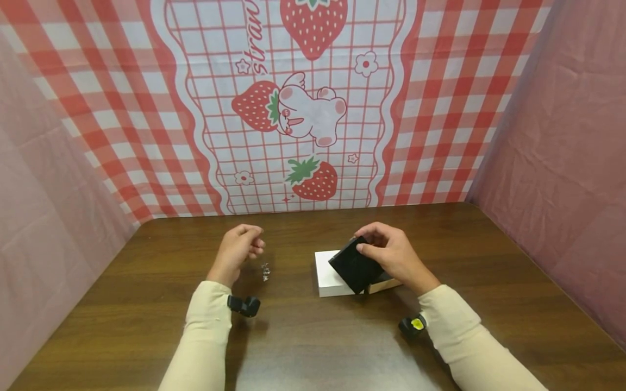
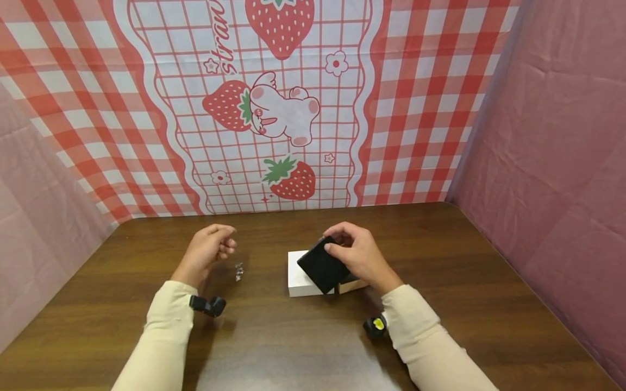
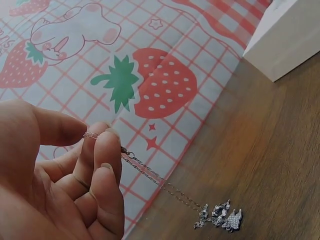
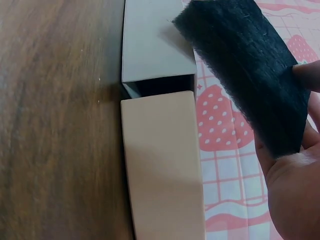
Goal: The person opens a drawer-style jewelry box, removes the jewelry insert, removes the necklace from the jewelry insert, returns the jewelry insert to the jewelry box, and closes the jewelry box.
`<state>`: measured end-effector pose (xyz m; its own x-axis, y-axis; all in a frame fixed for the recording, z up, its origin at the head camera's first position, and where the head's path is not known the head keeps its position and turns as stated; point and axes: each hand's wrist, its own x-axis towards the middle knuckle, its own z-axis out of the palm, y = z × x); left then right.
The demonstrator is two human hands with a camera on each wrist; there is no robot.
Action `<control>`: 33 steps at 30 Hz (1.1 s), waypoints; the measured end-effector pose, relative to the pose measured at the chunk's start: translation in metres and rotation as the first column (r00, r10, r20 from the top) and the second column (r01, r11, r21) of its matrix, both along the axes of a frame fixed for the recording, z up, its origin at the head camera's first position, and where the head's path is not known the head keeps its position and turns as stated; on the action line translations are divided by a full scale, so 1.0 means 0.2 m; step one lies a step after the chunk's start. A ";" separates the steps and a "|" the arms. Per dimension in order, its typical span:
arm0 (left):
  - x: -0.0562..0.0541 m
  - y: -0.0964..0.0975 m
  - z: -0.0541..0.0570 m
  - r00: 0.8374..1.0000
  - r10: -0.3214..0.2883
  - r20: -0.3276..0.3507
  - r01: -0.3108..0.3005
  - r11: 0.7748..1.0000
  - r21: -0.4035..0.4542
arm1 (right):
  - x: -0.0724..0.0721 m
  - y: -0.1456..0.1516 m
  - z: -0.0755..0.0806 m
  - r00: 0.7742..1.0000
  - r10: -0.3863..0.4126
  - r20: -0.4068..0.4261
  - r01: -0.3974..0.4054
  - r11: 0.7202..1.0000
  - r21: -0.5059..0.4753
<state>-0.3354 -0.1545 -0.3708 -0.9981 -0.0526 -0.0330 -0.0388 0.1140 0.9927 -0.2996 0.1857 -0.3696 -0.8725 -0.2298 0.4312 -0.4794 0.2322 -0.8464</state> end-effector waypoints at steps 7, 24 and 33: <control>0.00 -0.01 -0.01 1.000 0.001 0.012 0.000 1.000 -0.021 | -0.01 0.00 0.00 1.000 -0.005 -0.002 0.005 1.000 -0.019; 0.00 -0.01 -0.03 1.000 0.012 -0.004 -0.013 0.982 -0.187 | 0.00 0.00 0.00 1.000 0.001 -0.010 -0.001 1.000 -0.018; -0.01 -0.01 -0.05 0.997 -0.080 0.016 0.082 0.976 -0.201 | -0.01 0.00 0.00 1.000 -0.004 -0.010 0.004 1.000 -0.014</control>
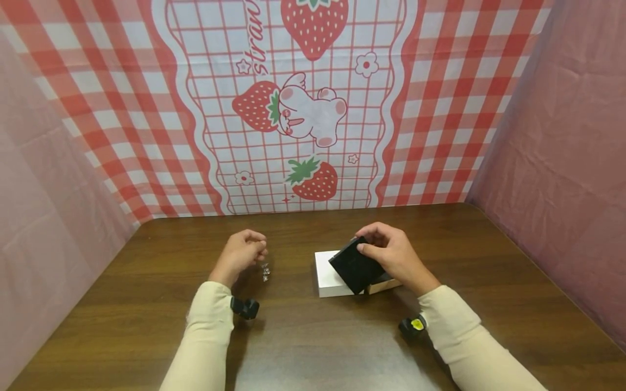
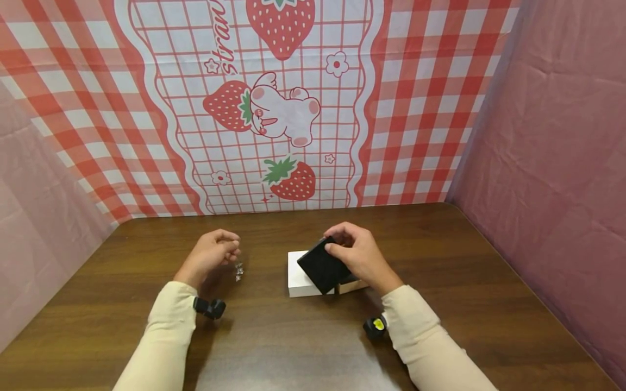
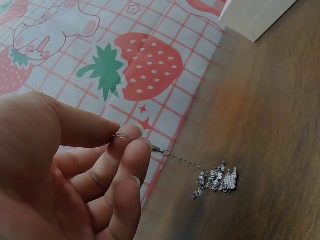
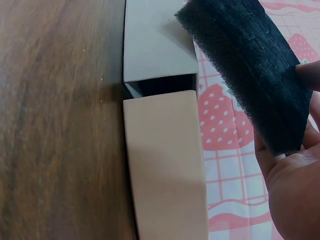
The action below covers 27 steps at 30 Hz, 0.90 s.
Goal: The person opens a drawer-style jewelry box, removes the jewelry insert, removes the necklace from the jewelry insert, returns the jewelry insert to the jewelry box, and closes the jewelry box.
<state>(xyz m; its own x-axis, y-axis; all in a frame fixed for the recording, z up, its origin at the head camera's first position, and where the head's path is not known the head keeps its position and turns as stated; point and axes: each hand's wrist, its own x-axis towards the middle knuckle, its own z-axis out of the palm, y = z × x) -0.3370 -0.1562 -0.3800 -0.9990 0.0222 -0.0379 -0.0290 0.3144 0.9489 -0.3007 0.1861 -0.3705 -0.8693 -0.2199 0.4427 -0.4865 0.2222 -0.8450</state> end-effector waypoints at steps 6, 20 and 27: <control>0.00 0.01 -0.02 1.000 0.011 -0.007 -0.011 1.000 -0.014 | 0.00 0.00 0.00 1.000 0.002 0.002 -0.002 1.000 -0.002; 0.01 0.01 -0.02 0.997 0.065 -0.051 -0.077 0.946 -0.316 | 0.00 0.00 0.00 1.000 0.004 0.005 -0.004 1.000 0.000; 0.01 0.00 -0.02 0.997 0.064 -0.048 -0.077 0.941 -0.328 | 0.00 0.00 0.00 1.000 -0.001 0.005 0.001 1.000 0.006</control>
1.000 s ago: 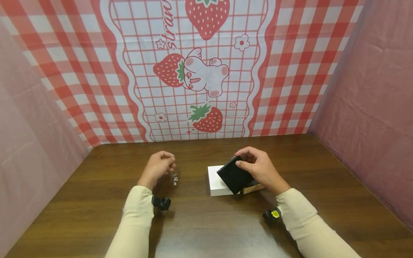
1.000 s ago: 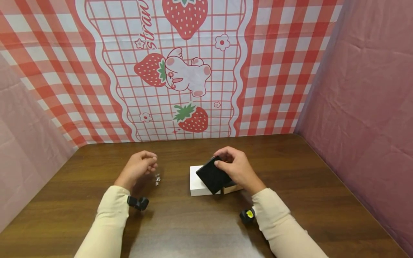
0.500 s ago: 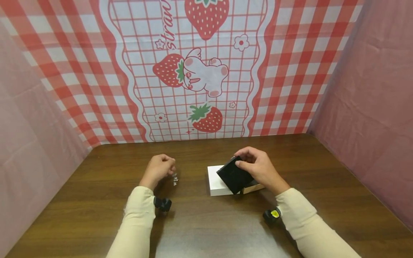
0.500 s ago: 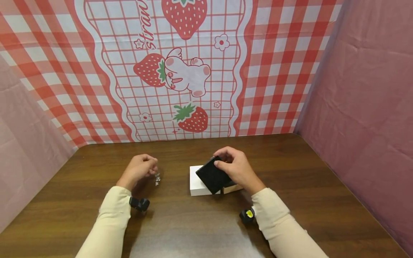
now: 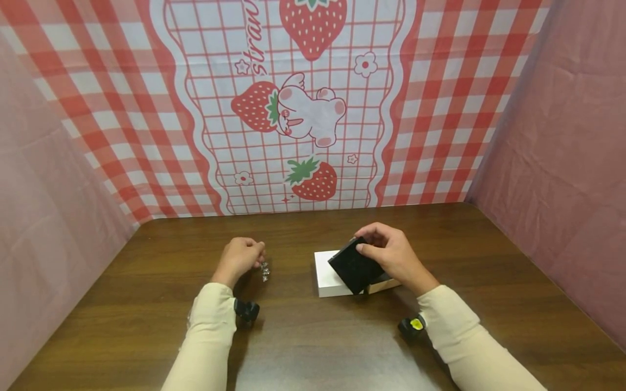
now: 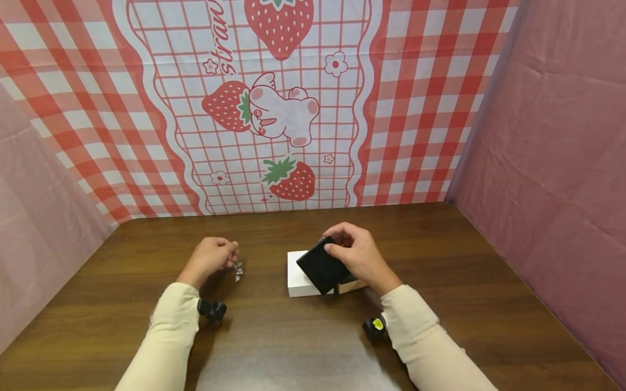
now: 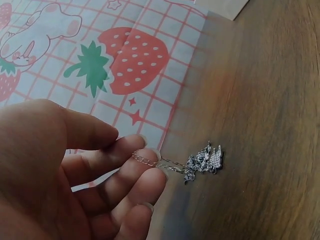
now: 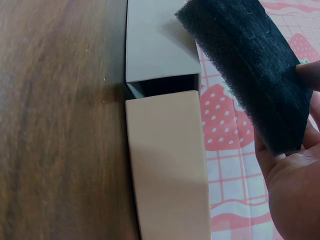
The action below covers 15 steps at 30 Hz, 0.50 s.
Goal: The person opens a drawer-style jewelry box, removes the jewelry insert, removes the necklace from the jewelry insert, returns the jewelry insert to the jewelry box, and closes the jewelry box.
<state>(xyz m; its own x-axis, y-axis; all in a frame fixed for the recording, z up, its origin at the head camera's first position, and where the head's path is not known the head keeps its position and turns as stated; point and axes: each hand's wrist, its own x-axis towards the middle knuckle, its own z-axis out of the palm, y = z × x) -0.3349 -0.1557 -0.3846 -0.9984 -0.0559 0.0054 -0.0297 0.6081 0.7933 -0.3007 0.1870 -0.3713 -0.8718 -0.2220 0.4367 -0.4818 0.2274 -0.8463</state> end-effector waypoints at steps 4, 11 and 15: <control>0.00 0.00 0.00 1.000 0.000 0.000 0.000 1.000 0.015 | 0.00 0.00 0.00 1.000 -0.003 0.002 0.003 1.000 0.002; 0.00 0.01 0.00 1.000 -0.003 0.002 0.003 1.000 0.016 | 0.00 0.00 0.00 1.000 -0.003 -0.001 0.003 1.000 0.000; 0.00 0.01 -0.01 1.000 0.000 0.004 0.000 1.000 0.021 | 0.00 0.00 0.00 1.000 -0.004 -0.007 0.004 1.000 -0.007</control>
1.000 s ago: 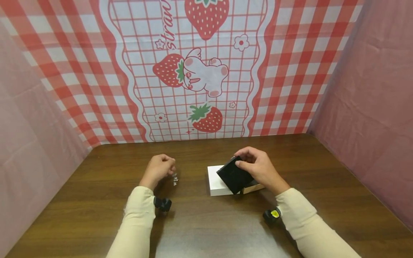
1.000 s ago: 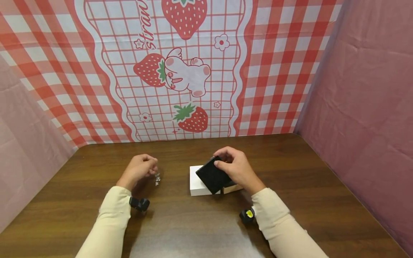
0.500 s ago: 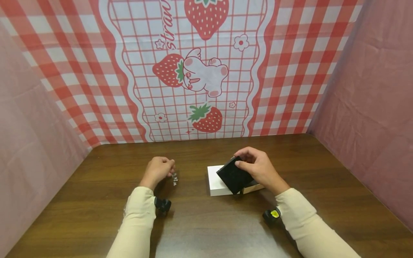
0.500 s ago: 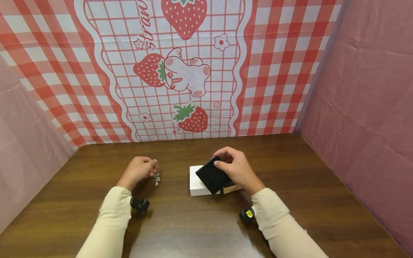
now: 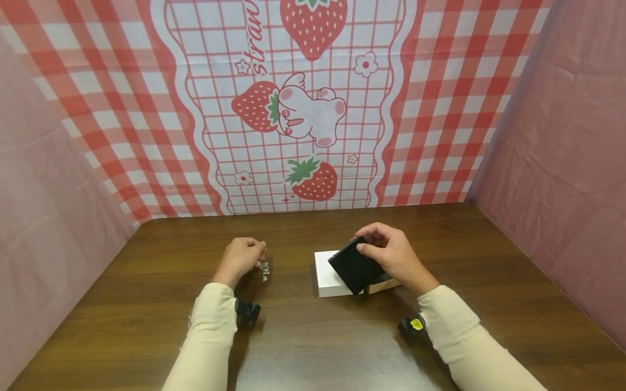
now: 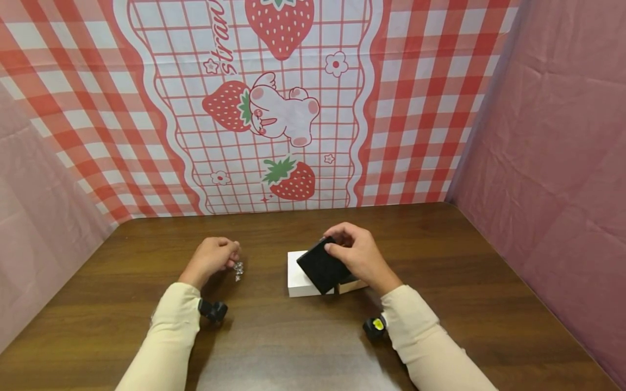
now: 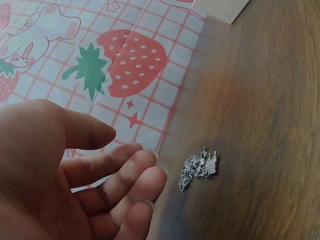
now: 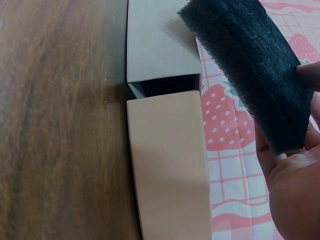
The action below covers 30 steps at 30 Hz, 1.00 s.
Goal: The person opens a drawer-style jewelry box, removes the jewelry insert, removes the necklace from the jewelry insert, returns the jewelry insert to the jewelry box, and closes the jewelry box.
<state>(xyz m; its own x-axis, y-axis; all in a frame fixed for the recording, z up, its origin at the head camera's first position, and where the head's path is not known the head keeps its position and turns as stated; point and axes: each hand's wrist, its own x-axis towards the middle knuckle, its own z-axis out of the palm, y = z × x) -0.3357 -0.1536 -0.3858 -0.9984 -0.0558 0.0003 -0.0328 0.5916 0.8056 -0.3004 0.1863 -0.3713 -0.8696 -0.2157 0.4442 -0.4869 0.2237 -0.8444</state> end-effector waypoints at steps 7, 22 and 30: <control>0.00 0.01 0.00 1.000 -0.004 0.009 0.003 0.999 0.040 | 0.00 0.00 0.00 1.000 -0.009 -0.005 0.009 1.000 0.004; 0.01 0.04 -0.01 0.998 -0.050 0.025 0.048 0.995 0.092 | -0.01 0.02 -0.01 0.999 -0.044 -0.031 0.044 0.999 -0.009; 0.01 0.07 -0.01 0.997 -0.077 0.013 0.076 0.996 0.051 | -0.01 0.02 0.00 0.995 -0.091 -0.042 0.089 0.995 -0.037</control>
<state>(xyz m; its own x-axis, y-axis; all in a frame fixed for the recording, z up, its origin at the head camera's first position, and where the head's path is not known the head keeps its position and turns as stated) -0.3346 -0.1390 -0.3887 -0.9997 0.0215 -0.0152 -0.0008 0.5513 0.8343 -0.3016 0.1908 -0.3720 -0.8645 -0.1210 0.4878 -0.5024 0.2388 -0.8310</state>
